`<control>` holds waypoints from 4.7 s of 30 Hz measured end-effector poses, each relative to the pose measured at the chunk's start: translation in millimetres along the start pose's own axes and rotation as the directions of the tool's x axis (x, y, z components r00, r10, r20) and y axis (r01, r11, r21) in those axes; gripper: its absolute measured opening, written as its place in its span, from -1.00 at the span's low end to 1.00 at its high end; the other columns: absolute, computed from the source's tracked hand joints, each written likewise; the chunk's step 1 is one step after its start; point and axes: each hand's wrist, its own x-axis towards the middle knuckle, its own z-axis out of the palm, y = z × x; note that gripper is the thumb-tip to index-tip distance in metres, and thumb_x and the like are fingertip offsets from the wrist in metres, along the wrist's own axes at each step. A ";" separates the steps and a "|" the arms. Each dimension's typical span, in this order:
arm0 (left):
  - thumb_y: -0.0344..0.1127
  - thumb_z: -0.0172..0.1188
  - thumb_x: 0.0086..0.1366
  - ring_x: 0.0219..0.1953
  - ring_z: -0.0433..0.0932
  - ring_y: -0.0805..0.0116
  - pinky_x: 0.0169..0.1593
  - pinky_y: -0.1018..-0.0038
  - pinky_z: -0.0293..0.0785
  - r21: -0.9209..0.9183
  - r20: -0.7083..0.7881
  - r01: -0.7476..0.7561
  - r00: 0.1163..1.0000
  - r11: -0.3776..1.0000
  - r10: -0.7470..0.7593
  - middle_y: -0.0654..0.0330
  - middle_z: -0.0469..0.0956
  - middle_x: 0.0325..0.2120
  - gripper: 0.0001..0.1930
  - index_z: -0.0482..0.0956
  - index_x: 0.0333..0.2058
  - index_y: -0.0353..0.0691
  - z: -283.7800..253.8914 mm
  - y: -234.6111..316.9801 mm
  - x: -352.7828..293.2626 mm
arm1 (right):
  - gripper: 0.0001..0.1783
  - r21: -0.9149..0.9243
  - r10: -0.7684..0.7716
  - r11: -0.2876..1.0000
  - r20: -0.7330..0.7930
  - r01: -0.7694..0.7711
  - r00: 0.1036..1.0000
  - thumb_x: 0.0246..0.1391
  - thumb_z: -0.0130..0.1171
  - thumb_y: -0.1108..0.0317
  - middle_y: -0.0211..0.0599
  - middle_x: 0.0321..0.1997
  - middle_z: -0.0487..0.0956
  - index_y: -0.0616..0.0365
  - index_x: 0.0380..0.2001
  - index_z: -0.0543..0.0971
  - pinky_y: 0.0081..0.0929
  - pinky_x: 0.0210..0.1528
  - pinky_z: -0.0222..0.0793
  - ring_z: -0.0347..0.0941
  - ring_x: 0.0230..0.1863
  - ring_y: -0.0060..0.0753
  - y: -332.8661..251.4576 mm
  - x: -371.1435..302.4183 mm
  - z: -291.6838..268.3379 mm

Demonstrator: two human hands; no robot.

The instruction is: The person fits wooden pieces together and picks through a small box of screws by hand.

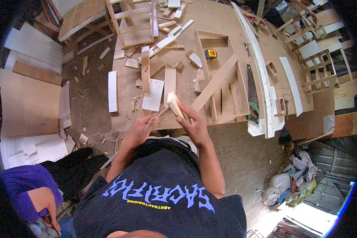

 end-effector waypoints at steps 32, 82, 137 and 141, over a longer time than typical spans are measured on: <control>0.08 -0.06 0.60 -0.30 0.58 -0.39 -0.20 0.03 0.50 0.118 -0.040 0.085 0.996 0.989 -0.081 -0.34 0.59 -0.42 -0.44 0.66 -0.03 -0.37 31.8 -9.9 -2.7 | -0.28 -0.785 -0.448 0.616 -0.273 0.072 0.851 -0.18 0.60 0.10 -0.10 0.33 0.48 -0.38 0.18 0.70 -0.12 0.29 0.37 0.47 0.21 0.04 43.9 10.7 -10.8; 0.17 -0.09 0.60 -0.56 0.52 0.50 -0.46 0.46 0.44 -0.130 0.178 0.107 0.980 0.986 -0.083 0.19 0.66 -0.53 -0.36 0.69 -0.22 -0.36 68.3 11.1 -34.8 | -0.25 0.929 0.351 0.321 -0.300 0.187 0.887 0.45 -0.19 -0.18 0.01 0.28 0.54 0.24 0.39 0.33 0.01 0.06 0.62 0.58 0.12 -0.01 50.0 -135.8 -39.0; 0.00 0.38 0.34 -0.26 0.63 0.15 -0.15 0.31 0.51 0.100 0.016 -0.059 0.998 0.993 0.057 -0.02 0.64 -0.29 -0.44 0.64 0.16 -0.28 121.0 14.8 -162.8 | -0.01 0.746 0.016 0.628 -0.298 0.222 0.955 -0.08 0.18 -0.10 -0.01 0.24 0.44 0.32 0.36 0.31 -0.11 0.17 0.48 0.54 0.18 0.03 18.8 -238.2 -1.9; 0.03 0.38 0.35 -0.30 0.60 0.21 -0.18 0.34 0.49 0.100 0.008 -0.054 0.999 0.994 0.053 0.01 0.62 -0.32 -0.43 0.64 0.17 -0.26 119.7 13.6 -165.7 | -0.01 0.758 0.027 0.622 -0.270 0.195 0.963 -0.07 0.17 -0.10 -0.02 0.24 0.45 0.31 0.36 0.31 -0.11 0.17 0.48 0.54 0.19 0.00 21.8 -237.7 -0.2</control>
